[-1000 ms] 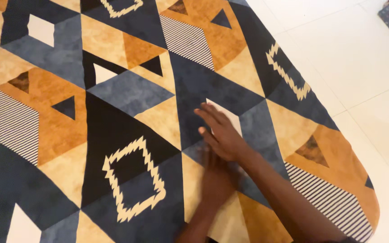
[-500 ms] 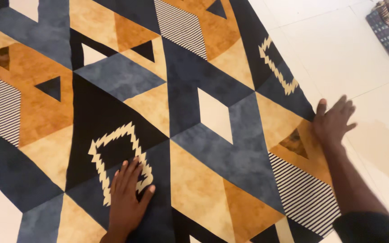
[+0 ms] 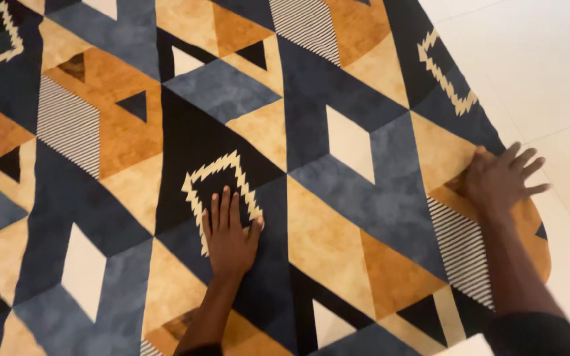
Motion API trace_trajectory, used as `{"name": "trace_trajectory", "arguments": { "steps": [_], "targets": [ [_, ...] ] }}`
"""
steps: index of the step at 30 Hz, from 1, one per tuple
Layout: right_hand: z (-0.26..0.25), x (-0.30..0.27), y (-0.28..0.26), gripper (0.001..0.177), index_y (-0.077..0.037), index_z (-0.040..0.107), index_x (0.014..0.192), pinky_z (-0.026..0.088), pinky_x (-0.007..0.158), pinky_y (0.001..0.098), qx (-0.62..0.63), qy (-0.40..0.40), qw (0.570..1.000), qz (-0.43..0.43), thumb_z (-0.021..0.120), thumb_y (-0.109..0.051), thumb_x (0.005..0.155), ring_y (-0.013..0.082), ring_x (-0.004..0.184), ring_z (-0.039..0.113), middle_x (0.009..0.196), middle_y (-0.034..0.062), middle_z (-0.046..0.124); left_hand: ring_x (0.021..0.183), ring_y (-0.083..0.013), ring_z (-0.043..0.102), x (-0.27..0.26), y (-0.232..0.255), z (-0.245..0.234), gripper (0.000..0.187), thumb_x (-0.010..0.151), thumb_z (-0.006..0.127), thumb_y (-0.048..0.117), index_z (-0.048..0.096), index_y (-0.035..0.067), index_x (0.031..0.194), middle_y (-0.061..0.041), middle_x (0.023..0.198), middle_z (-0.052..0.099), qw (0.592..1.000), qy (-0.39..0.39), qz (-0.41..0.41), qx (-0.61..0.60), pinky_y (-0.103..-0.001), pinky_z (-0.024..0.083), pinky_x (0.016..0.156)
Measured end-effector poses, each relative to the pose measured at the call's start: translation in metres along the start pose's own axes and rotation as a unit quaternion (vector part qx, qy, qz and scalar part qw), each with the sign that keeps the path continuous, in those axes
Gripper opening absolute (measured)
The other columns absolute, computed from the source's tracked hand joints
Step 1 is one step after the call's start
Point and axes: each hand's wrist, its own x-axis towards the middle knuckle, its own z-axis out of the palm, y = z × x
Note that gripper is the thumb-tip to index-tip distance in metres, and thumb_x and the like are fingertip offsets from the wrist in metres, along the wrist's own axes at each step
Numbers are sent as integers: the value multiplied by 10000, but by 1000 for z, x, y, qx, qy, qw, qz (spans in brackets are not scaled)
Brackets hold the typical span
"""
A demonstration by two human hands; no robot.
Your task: The person smooths a patterned bedsheet on a bed using both hands. They systematically press and rub the fabric to remove wrinkles, moving from the head of the bed down to the foot. The person also adjusts the sheet around the corners and edges of the mattress.
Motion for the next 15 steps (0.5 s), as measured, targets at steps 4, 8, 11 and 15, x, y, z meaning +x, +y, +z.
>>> {"name": "trace_trajectory", "arguments": {
  "steps": [4,8,11,15],
  "targets": [
    [33,-71,-105,388,-191,390,1467,283,1245,559,19,114,952,-283,547,-300,1129,444,1629,313,1705,189,372,1552,-336,262,-4,2,3,698,987,564,486,493,3,1487,-133,1648,358,1000,-1,1,-3,-556,163,1242],
    [-18,-161,-207,771,-52,429,1487,178,1104,684,141,-99,884,-434,628,-465,868,413,1449,312,1573,226,357,1554,-345,251,-15,-14,-13,682,989,553,478,496,9,1481,-138,1659,346,1000,-4,22,-17,-556,164,1244],
    [-31,-146,-170,695,-102,485,1467,211,1161,644,153,-96,901,-393,594,-475,891,375,1463,356,1564,172,414,1557,-361,249,-34,-45,-35,668,996,536,479,500,20,1480,-143,1666,337,999,29,-19,20,-574,164,1240],
    [4,-78,-43,779,21,523,1442,238,1179,605,-32,40,960,-274,583,-539,903,470,1475,284,1543,272,462,1561,-387,255,-58,-110,-51,716,1006,496,526,487,4,1496,-159,1670,331,983,83,-129,98,-618,163,1234]
  ]
}}
